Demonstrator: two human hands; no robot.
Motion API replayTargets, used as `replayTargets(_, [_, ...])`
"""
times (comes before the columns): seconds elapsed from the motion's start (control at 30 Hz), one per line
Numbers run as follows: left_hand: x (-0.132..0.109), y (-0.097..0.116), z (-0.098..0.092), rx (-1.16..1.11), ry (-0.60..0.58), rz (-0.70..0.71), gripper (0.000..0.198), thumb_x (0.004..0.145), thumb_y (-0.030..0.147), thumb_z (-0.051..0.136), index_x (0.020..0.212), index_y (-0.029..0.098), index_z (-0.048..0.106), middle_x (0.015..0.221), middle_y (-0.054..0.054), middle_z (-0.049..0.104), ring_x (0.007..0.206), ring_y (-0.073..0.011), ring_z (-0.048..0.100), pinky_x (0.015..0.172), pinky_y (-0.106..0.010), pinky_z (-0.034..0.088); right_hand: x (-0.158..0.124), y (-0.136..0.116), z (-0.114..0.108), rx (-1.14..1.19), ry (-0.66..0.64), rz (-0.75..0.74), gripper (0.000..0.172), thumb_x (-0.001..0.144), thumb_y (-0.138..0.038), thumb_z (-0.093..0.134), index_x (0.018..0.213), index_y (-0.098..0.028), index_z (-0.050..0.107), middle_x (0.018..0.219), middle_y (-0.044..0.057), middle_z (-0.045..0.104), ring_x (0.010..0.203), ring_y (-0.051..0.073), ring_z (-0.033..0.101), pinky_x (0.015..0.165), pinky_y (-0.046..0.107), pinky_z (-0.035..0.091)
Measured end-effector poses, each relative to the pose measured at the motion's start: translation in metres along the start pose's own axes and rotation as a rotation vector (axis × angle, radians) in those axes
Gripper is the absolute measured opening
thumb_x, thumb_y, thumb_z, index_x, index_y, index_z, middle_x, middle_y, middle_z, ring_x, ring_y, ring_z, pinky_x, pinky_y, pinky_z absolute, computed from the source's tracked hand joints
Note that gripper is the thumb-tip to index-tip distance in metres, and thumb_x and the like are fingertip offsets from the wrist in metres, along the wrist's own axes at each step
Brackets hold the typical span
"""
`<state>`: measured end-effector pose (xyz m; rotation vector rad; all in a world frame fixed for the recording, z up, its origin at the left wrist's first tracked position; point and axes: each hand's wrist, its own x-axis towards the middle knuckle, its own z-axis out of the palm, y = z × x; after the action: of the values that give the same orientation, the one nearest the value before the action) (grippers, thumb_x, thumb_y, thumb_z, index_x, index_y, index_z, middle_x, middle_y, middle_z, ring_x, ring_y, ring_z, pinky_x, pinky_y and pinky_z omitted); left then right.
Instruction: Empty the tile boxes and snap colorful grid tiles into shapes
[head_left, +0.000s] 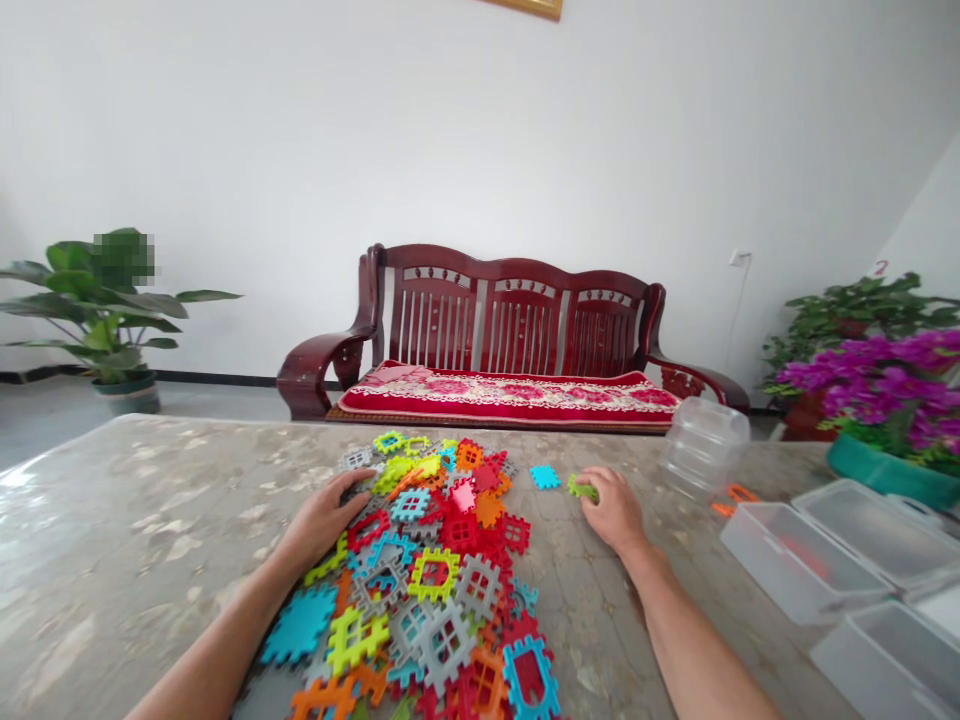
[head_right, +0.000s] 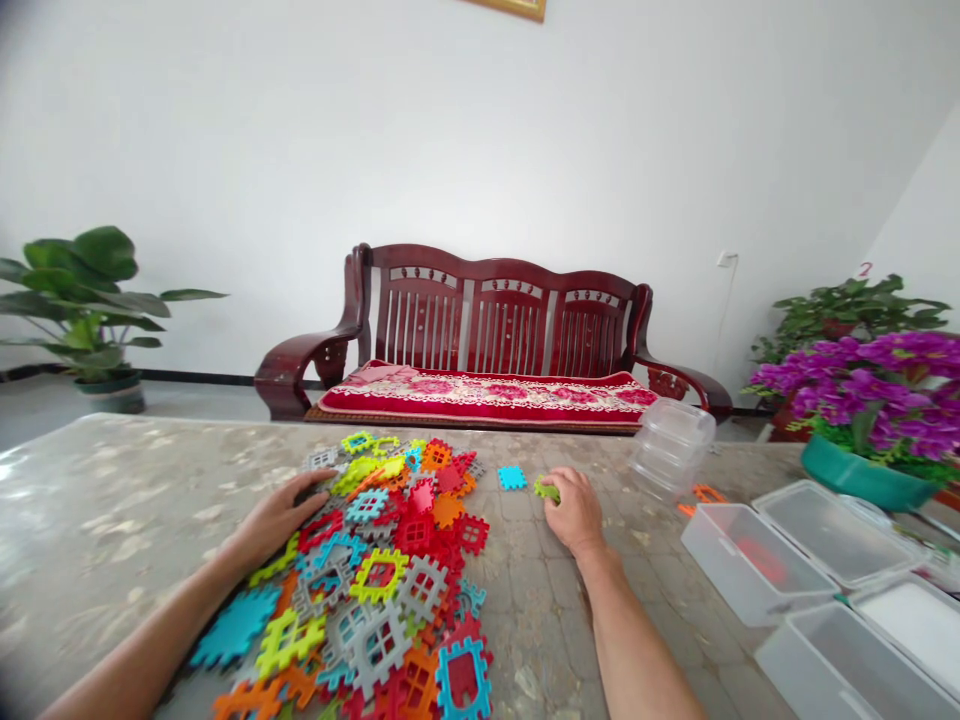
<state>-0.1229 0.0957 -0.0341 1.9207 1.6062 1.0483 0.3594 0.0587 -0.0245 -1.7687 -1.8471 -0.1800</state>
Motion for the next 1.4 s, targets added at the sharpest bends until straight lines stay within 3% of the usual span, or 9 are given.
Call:
replayTargets(0.27, [0.0, 0.001, 0.0, -0.005, 0.014, 0.003, 0.061, 0.074, 0.063, 0.057, 0.116, 0.02, 0.068, 0.124, -0.01, 0.07, 0.118, -0.0311, 0.062, 0.11, -0.046, 0.042, -0.002, -0.005, -0.002, -0.124, -0.051, 0.109, 0.022, 0.085, -0.026, 0.059, 0.102, -0.023, 0.073, 0.104, 0.007, 0.068, 0.101, 0.024, 0.06, 0.087, 0.032, 0.044])
replayTargets(0.57, [0.0, -0.001, 0.001, -0.007, 0.03, 0.016, 0.061, 0.074, 0.064, 0.057, 0.114, 0.021, 0.069, 0.123, -0.009, 0.071, 0.117, -0.0311, 0.062, 0.108, -0.045, 0.043, 0.003, 0.006, 0.007, -0.176, -0.01, 0.132, 0.034, 0.084, -0.011, 0.053, 0.106, -0.025, 0.074, 0.115, 0.007, 0.069, 0.106, 0.023, 0.061, 0.094, 0.034, 0.044])
replayTargets(0.83, [0.0, -0.004, 0.001, 0.004, 0.024, 0.029, 0.058, 0.076, 0.06, 0.056, 0.117, 0.02, 0.068, 0.124, -0.009, 0.07, 0.118, -0.0308, 0.062, 0.109, -0.046, 0.043, 0.001, 0.002, 0.006, -0.15, -0.068, 0.092, 0.032, 0.089, -0.017, 0.05, 0.109, -0.023, 0.074, 0.12, 0.007, 0.07, 0.107, 0.025, 0.063, 0.094, 0.037, 0.046])
replayTargets(1.07, [0.0, -0.004, 0.003, -0.008, 0.039, 0.026, 0.059, 0.075, 0.064, 0.057, 0.115, 0.021, 0.069, 0.122, -0.008, 0.071, 0.117, -0.0304, 0.062, 0.108, -0.045, 0.044, 0.003, 0.004, 0.007, -0.161, -0.029, 0.107, 0.033, 0.088, -0.017, 0.05, 0.11, -0.023, 0.073, 0.12, 0.008, 0.07, 0.11, 0.024, 0.062, 0.097, 0.037, 0.044])
replayTargets(1.23, [0.001, -0.008, 0.004, 0.002, 0.032, 0.026, 0.057, 0.077, 0.061, 0.057, 0.117, 0.022, 0.068, 0.123, -0.008, 0.071, 0.117, -0.0298, 0.062, 0.108, -0.045, 0.043, 0.001, -0.02, 0.007, 0.098, 0.003, -0.054, 0.027, 0.086, -0.021, 0.052, 0.103, -0.023, 0.073, 0.111, 0.007, 0.072, 0.107, 0.023, 0.061, 0.1, 0.037, 0.044])
replayTargets(1.4, [0.001, -0.009, 0.004, 0.008, 0.021, 0.022, 0.054, 0.079, 0.056, 0.056, 0.119, 0.022, 0.067, 0.125, -0.009, 0.069, 0.119, -0.0295, 0.061, 0.109, -0.045, 0.042, -0.008, -0.062, 0.009, 0.392, -0.184, -0.198, 0.017, 0.084, -0.03, 0.063, 0.095, -0.024, 0.074, 0.099, 0.005, 0.071, 0.094, 0.02, 0.064, 0.085, 0.031, 0.049])
